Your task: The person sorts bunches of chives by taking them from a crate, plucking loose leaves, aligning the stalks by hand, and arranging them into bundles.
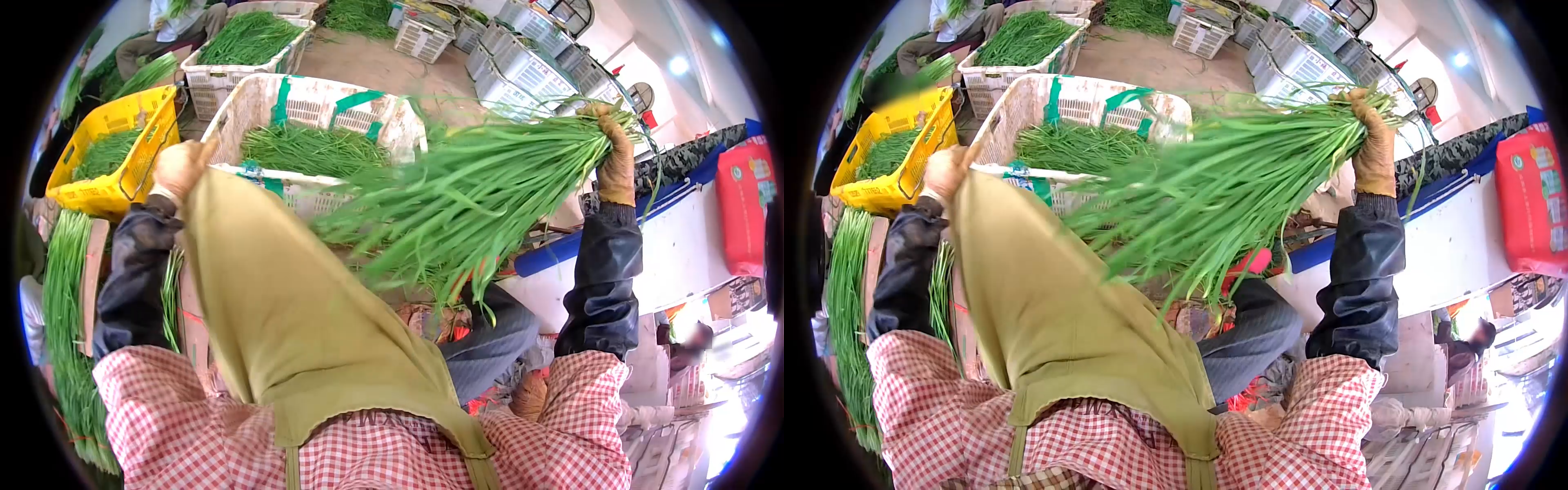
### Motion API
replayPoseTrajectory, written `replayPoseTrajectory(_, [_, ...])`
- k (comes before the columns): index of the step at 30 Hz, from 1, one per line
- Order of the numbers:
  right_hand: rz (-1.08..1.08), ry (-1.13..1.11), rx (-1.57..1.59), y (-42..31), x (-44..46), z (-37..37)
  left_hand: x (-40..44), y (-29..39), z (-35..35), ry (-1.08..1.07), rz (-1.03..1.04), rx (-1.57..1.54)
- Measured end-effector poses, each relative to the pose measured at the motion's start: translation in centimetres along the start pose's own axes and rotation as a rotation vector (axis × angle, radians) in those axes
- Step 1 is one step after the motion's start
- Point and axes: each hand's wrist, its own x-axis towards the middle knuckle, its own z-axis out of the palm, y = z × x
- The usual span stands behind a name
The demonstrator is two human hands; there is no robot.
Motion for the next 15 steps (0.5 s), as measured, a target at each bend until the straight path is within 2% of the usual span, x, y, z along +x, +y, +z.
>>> replayPoseTrajectory(2, [0.056,-0.003,0.093,-0.1,-1.4,-0.6,-0.5,-0.2,-1.6,-0.055,-0.011,0.116])
replayPoseTrajectory(5, [0.183,-0.102,0.204,0.8,-1.8,-1.8,0.1,1.4,-1.9,-0.046,0.166,0.119])
replayPoseTrajectory(6, [0.217,-0.159,0.18,1.1,-1.9,-1.6,0.8,3.8,-2.4,-0.051,0.164,-0.128])
replayPoseTrajectory(7, [0.273,-0.232,0.232,1.7,-1.9,-1.4,2.1,6.8,-2.9,-0.28,0.067,-0.296])
replayPoseTrajectory(8, [0.331,-0.294,0.275,2.3,-2.2,-1.3,3.0,9.6,-3.1,-0.418,0.206,-0.446])
replayPoseTrajectory(9, [0.391,-0.28,0.334,3.0,-2.6,-0.7,3.7,13.1,-3.0,-0.588,0.078,-0.752])
replayPoseTrajectory(10, [0.453,-0.259,0.389,3.7,-3.1,0.4,3.1,15.4,-2.4,-0.537,0.262,-0.936])
replayPoseTrajectory(11, [0.476,-0.245,0.411,4.0,-3.8,2.0,3.8,17.7,1.2,-0.677,0.181,-1.035])
replayPoseTrajectory(14, [0.519,-0.513,0.696,8.9,-3.1,4.7,3.4,26.9,7.5,-0.951,0.011,-1.733])
replayPoseTrajectory(15, [0.551,-0.433,0.714,10.5,-3.2,5.6,2.8,29.2,9.1,-1.024,-0.092,-1.785])
